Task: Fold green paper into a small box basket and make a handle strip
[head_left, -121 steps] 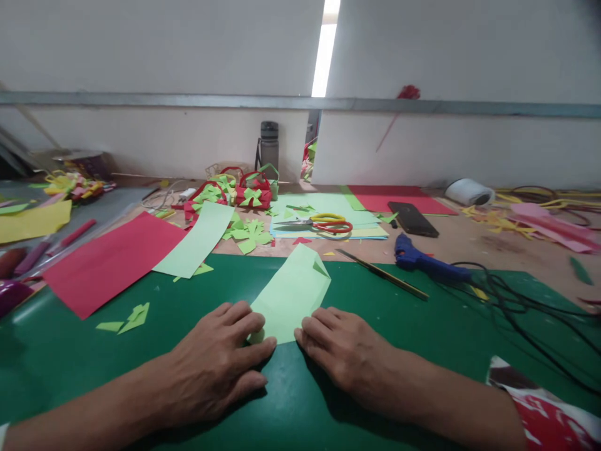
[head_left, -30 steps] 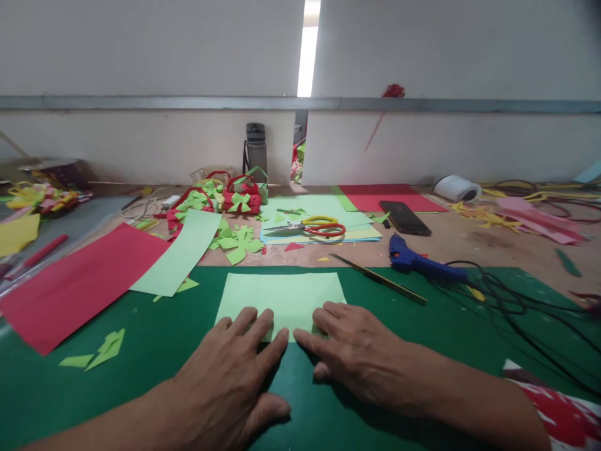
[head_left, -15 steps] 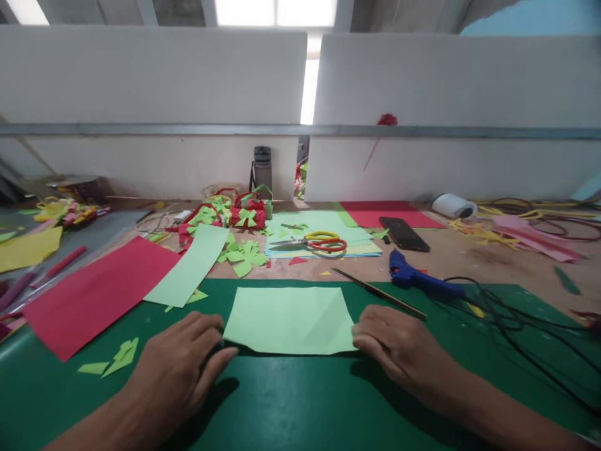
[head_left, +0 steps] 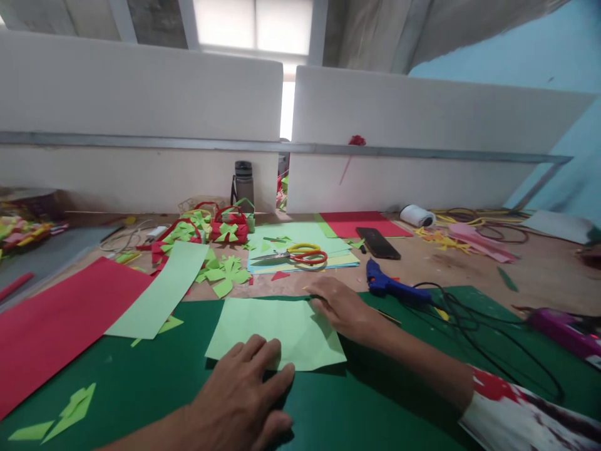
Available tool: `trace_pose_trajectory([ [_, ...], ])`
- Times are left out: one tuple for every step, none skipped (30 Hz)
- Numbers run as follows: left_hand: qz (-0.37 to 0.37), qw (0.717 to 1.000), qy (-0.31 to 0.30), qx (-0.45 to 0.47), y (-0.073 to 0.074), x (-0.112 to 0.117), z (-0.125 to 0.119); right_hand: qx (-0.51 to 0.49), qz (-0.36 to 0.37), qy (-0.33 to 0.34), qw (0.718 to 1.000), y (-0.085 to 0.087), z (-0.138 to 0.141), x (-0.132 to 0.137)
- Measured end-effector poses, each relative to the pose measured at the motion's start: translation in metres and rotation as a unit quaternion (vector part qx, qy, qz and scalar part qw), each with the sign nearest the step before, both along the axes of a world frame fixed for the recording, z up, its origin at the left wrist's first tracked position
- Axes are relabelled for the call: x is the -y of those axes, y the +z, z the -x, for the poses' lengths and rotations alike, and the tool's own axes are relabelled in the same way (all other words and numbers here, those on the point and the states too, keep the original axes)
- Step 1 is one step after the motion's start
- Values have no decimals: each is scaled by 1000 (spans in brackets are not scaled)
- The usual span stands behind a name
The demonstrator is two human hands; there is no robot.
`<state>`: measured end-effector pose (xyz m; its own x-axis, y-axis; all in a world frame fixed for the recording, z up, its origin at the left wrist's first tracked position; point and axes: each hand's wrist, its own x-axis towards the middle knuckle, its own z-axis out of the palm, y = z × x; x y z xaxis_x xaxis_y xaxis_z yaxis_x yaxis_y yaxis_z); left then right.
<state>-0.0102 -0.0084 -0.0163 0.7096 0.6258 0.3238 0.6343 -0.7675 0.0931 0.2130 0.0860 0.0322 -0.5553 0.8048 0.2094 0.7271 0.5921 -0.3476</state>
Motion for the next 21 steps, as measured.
trace_pose_trajectory([
  [-14,1000,-5,8,-6,-1,1,3,1,6,1000,-2,3,0],
  [-28,999,-7,15,-10,-3,2,5,3,10,1000,-4,6,1],
  [-39,999,-11,19,-14,-4,3,5,6,11,1000,-5,8,1],
  [-45,999,-14,20,-16,-4,4,3,9,11,1000,-6,10,0],
  [-49,998,-17,20,-17,-5,5,0,12,9,1000,-7,12,0],
  [-53,998,-18,19,-17,-5,5,-4,15,6,1000,-8,13,-1],
  [-56,998,-17,17,-16,-5,4,-10,19,2,1000,-9,13,-2],
  [-59,998,-18,15,-13,-4,4,-15,23,-4,1000,-10,14,-3],
  [-59,998,-18,9,-9,-3,3,-22,26,-10,999,-10,14,-4],
  [-52,999,-17,0,-6,-2,2,-29,29,-17,999,-11,13,-5],
  [-40,999,-15,-10,-2,-2,2,-37,32,-23,999,-11,13,-6],
  [-21,999,-9,-28,1,-1,2,-46,34,-28,998,-11,13,-7],
  [-8,999,-4,-38,3,0,2,-55,35,-30,997,-10,13,-7],
  [-2,999,-4,-43,3,0,2,-64,34,-32,997,-9,13,-7],
  [-8,999,-6,-39,2,-1,2,-73,32,-32,996,-8,13,-6],
  [-21,999,-9,-29,-1,-1,3,-81,28,-31,996,-7,13,-5],
  [-30,999,-10,-22,-4,-2,3,-88,23,-30,995,-5,13,-3],
  [-34,999,-10,-18,-7,-3,3,-95,17,-28,995,-2,13,-1],
  [-33,999,-9,-17,-9,-4,3,-101,10,-26,994,1,13,3],
  [-29,999,-6,-20,-10,-4,2,-107,4,-23,994,4,14,6],
  [-26,999,-6,-24,-9,-4,2,-111,-1,-20,994,6,14,10],
])
